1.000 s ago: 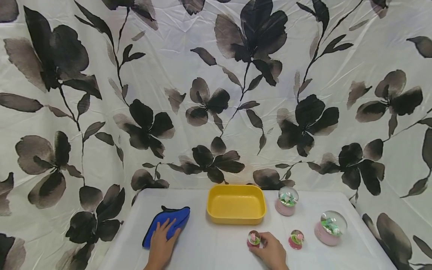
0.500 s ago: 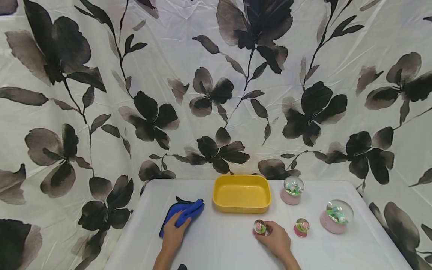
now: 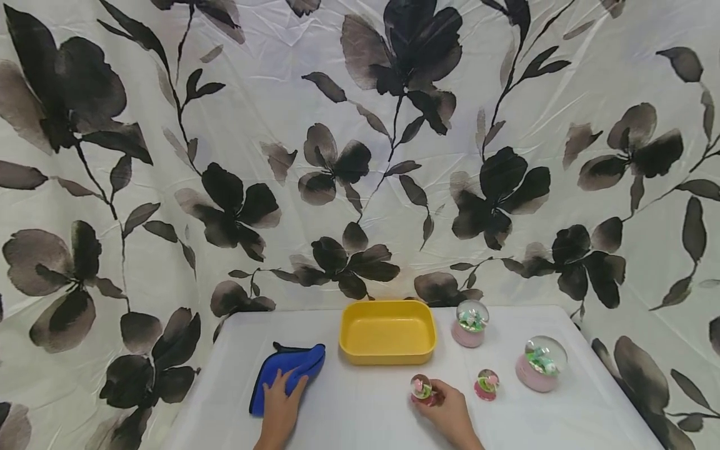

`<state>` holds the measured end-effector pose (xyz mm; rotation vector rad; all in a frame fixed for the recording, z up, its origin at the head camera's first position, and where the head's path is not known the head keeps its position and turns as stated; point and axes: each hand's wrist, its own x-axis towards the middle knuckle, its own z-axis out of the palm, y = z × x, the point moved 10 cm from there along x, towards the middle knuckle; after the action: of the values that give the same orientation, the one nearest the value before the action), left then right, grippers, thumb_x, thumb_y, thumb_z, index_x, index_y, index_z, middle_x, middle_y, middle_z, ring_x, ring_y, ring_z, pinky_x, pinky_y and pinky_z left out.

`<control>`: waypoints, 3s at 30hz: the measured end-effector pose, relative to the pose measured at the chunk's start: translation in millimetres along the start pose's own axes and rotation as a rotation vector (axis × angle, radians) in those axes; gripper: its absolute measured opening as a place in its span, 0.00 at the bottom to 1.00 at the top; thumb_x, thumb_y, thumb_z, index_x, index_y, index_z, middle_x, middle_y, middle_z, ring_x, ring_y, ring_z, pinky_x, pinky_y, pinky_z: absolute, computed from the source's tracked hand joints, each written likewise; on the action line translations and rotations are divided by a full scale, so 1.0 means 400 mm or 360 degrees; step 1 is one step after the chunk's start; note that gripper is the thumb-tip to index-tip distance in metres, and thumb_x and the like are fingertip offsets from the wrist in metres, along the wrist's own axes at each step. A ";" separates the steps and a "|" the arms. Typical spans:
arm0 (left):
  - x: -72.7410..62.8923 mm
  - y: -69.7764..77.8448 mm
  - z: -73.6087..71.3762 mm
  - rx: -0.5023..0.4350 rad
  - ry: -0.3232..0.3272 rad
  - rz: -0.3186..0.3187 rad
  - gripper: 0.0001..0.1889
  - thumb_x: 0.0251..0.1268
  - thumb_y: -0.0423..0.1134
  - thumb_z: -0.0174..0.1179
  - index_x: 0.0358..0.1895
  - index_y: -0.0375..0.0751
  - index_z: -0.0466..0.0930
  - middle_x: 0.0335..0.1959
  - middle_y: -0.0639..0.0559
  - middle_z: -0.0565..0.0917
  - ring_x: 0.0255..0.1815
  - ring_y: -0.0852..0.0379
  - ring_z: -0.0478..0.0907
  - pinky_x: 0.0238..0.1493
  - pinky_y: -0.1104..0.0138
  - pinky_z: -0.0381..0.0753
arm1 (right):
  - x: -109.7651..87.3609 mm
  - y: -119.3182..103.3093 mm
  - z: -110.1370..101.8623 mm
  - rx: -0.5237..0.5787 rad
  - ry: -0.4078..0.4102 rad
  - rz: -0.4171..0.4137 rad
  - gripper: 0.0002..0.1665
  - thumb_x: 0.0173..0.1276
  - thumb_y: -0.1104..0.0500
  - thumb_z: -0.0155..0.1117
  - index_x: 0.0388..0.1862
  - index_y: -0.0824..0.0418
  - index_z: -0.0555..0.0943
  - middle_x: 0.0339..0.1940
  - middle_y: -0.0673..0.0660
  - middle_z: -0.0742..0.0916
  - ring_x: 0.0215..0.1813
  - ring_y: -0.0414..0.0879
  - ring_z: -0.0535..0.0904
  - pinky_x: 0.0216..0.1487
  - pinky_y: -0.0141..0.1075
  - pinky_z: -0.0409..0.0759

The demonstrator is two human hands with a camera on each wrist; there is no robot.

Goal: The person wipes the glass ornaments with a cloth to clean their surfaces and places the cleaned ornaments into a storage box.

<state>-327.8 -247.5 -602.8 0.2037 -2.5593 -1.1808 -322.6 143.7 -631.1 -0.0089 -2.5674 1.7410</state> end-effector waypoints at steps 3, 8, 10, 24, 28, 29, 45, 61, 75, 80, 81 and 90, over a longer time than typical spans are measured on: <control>-0.013 -0.011 -0.028 -0.0027 0.0051 -0.0061 0.33 0.69 0.57 0.56 0.59 0.26 0.75 0.57 0.28 0.76 0.65 0.29 0.64 0.68 0.39 0.47 | -0.023 0.004 0.026 0.0047 -0.0028 0.0025 0.28 0.47 0.55 0.82 0.47 0.65 0.83 0.32 0.51 0.83 0.31 0.43 0.76 0.31 0.30 0.77; -0.026 0.001 -0.057 -0.0255 0.0102 -0.0130 0.34 0.69 0.58 0.55 0.59 0.26 0.74 0.55 0.30 0.78 0.59 0.32 0.73 0.59 0.44 0.69 | -0.052 0.003 0.027 0.0157 0.0015 0.0136 0.29 0.48 0.58 0.81 0.48 0.68 0.82 0.33 0.53 0.85 0.33 0.44 0.79 0.33 0.31 0.79; -0.028 0.016 -0.074 -0.0348 0.0149 -0.0114 0.32 0.70 0.55 0.55 0.58 0.26 0.75 0.54 0.30 0.79 0.58 0.32 0.73 0.59 0.45 0.70 | -0.055 -0.011 0.023 0.0221 0.0031 0.0133 0.29 0.48 0.59 0.80 0.49 0.70 0.81 0.35 0.54 0.85 0.35 0.45 0.80 0.35 0.31 0.80; -0.054 0.060 -0.074 -0.0734 0.0173 -0.0301 0.30 0.74 0.52 0.50 0.55 0.21 0.74 0.57 0.26 0.75 0.61 0.32 0.70 0.63 0.44 0.65 | -0.051 -0.065 -0.004 0.0464 0.0086 0.0222 0.28 0.50 0.63 0.78 0.50 0.69 0.80 0.43 0.57 0.85 0.41 0.47 0.81 0.35 0.33 0.81; -0.056 0.081 -0.065 -0.0812 0.0157 -0.0329 0.33 0.74 0.54 0.49 0.60 0.21 0.71 0.59 0.27 0.73 0.63 0.32 0.68 0.63 0.44 0.65 | -0.041 -0.087 -0.008 0.0485 0.0114 0.0190 0.27 0.50 0.64 0.78 0.50 0.67 0.80 0.43 0.57 0.84 0.40 0.48 0.80 0.33 0.33 0.81; -0.058 0.085 -0.063 -0.0823 0.0152 -0.0351 0.34 0.74 0.56 0.48 0.62 0.21 0.69 0.60 0.26 0.72 0.63 0.31 0.68 0.63 0.44 0.65 | -0.039 -0.093 -0.008 0.0491 0.0112 0.0182 0.27 0.50 0.64 0.78 0.50 0.66 0.81 0.43 0.57 0.84 0.40 0.48 0.80 0.33 0.33 0.81; -0.101 0.175 -0.020 -0.1084 0.0220 -0.0519 0.35 0.75 0.54 0.46 0.62 0.18 0.66 0.60 0.24 0.71 0.63 0.29 0.66 0.62 0.43 0.65 | -0.041 -0.169 0.018 0.0795 0.0005 0.0101 0.31 0.48 0.68 0.79 0.52 0.71 0.77 0.47 0.61 0.82 0.46 0.52 0.82 0.40 0.37 0.83; -0.140 0.258 0.030 -0.1112 0.0181 -0.0490 0.35 0.76 0.55 0.46 0.60 0.19 0.69 0.57 0.26 0.75 0.60 0.30 0.71 0.60 0.40 0.66 | -0.045 -0.228 0.033 0.0792 0.0045 0.0045 0.31 0.47 0.68 0.79 0.51 0.68 0.78 0.49 0.62 0.81 0.46 0.52 0.81 0.42 0.38 0.83; -0.160 0.330 0.055 -0.1047 0.0057 -0.0348 0.26 0.76 0.47 0.50 0.53 0.20 0.75 0.48 0.31 0.82 0.51 0.36 0.79 0.53 0.45 0.75 | -0.059 -0.256 0.070 0.0898 -0.0096 -0.0002 0.30 0.48 0.68 0.79 0.51 0.71 0.77 0.50 0.65 0.80 0.47 0.54 0.81 0.44 0.41 0.83; -0.166 0.374 0.081 -0.1056 -0.0106 -0.0148 0.22 0.76 0.44 0.50 0.58 0.27 0.76 0.54 0.38 0.81 0.56 0.43 0.78 0.57 0.52 0.75 | -0.061 -0.258 0.068 0.0900 -0.0090 -0.0018 0.30 0.48 0.68 0.79 0.51 0.71 0.77 0.49 0.65 0.81 0.46 0.54 0.82 0.44 0.41 0.83; -0.168 0.385 0.087 -0.1065 -0.0151 -0.0098 0.21 0.76 0.43 0.50 0.60 0.30 0.76 0.57 0.40 0.80 0.59 0.44 0.76 0.59 0.53 0.73 | -0.062 -0.257 0.068 0.0906 -0.0094 -0.0016 0.30 0.49 0.68 0.79 0.51 0.71 0.77 0.49 0.65 0.81 0.46 0.54 0.82 0.44 0.41 0.83; -0.187 0.454 0.121 -0.0992 -0.0564 0.0194 0.27 0.82 0.48 0.26 0.67 0.49 0.73 0.74 0.46 0.61 0.72 0.34 0.55 0.62 0.31 0.53 | -0.071 -0.252 0.060 0.0951 -0.0137 0.0023 0.31 0.49 0.68 0.78 0.52 0.73 0.76 0.50 0.65 0.80 0.47 0.54 0.81 0.45 0.42 0.82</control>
<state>-273.4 -75.6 -510.8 -0.3256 -2.2752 -2.0285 -293.3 83.3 -547.2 0.0666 -1.9903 2.4793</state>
